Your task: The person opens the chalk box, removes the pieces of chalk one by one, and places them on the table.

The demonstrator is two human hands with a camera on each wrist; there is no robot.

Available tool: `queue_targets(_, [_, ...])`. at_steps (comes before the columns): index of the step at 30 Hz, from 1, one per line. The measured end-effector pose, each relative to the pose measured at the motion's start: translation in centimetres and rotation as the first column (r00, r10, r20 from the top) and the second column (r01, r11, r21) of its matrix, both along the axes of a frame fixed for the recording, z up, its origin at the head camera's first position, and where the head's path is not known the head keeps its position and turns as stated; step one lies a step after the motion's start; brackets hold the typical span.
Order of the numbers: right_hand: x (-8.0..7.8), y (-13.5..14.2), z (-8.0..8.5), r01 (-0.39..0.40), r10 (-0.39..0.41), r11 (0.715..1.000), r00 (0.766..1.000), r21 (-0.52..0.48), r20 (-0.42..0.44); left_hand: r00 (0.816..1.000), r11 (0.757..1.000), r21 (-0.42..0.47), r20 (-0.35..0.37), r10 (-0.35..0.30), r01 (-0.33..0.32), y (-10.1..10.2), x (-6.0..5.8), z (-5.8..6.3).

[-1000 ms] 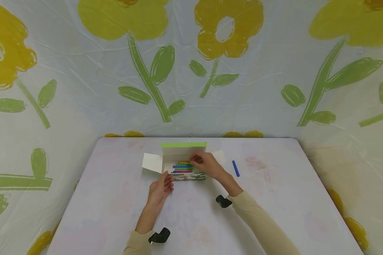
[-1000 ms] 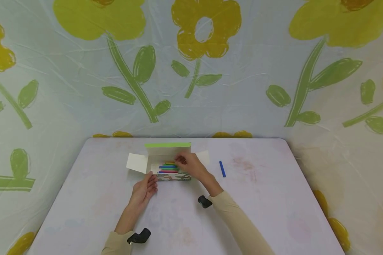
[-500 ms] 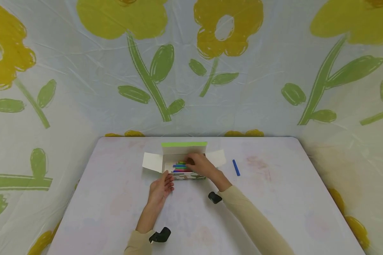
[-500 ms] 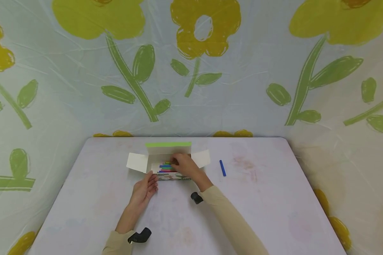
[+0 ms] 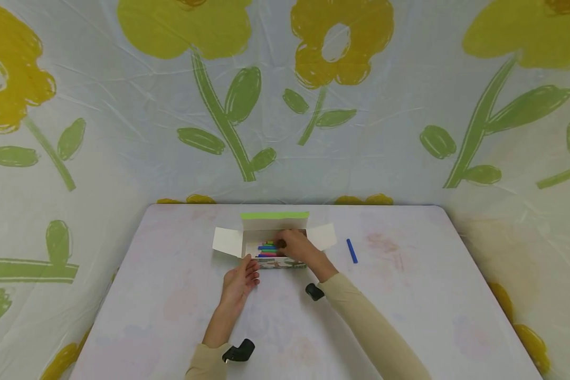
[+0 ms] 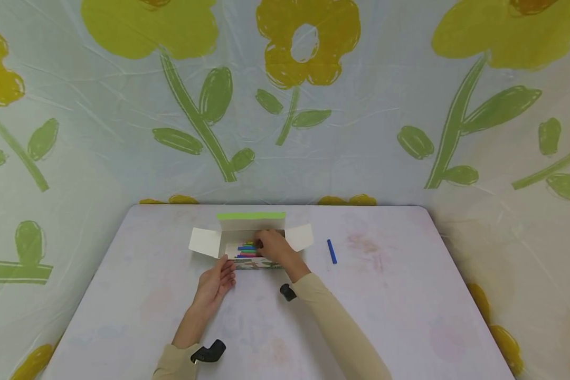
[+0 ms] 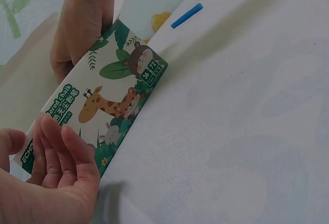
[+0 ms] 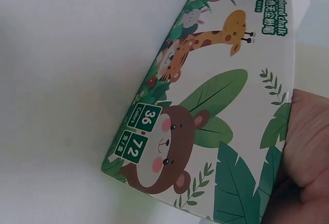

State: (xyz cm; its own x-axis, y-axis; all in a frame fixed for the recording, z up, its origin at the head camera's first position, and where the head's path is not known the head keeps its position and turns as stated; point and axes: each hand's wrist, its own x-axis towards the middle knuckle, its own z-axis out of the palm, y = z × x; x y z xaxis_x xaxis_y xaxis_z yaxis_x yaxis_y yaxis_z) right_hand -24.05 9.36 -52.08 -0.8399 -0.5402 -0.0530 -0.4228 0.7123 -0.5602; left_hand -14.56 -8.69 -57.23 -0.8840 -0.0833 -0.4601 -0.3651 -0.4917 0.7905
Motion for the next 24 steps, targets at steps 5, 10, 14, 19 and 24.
queue_targets(5, [-0.03, -0.24, 0.02, 0.015, -0.013, 0.997, 1.0, 0.078, -0.027, 1.0, 1.0, -0.012, -0.001, -0.002, 0.002, 0.01, 0.02, 0.14])
queue_targets(10, [-0.02, -0.49, 0.39, 0.046, -0.034, 0.976, 0.998, 0.214, -0.058, 1.0, 1.0, -0.005, -0.001, 0.003, -0.003, 0.01, 0.03, 0.12])
queue_targets(14, [-0.13, -0.66, 0.5, 0.047, -0.021, 0.956, 0.995, 0.288, -0.093, 1.0, 1.0, 0.0, 0.006, 0.003, -0.003, 0.04, 0.0, 0.02])
queue_targets(19, [-0.14, -0.78, 0.35, 0.044, 0.01, 0.942, 0.987, 0.332, -0.158, 1.0, 1.0, 0.0, 0.012, 0.011, -0.011, 0.09, -0.09, 0.03])
queue_targets(24, [-0.06, -0.9, 0.36, 0.051, 0.032, 0.931, 0.975, 0.36, -0.221, 1.0, 1.0, 0.009, 0.0, 0.008, -0.008, 0.07, -0.1, -0.03])
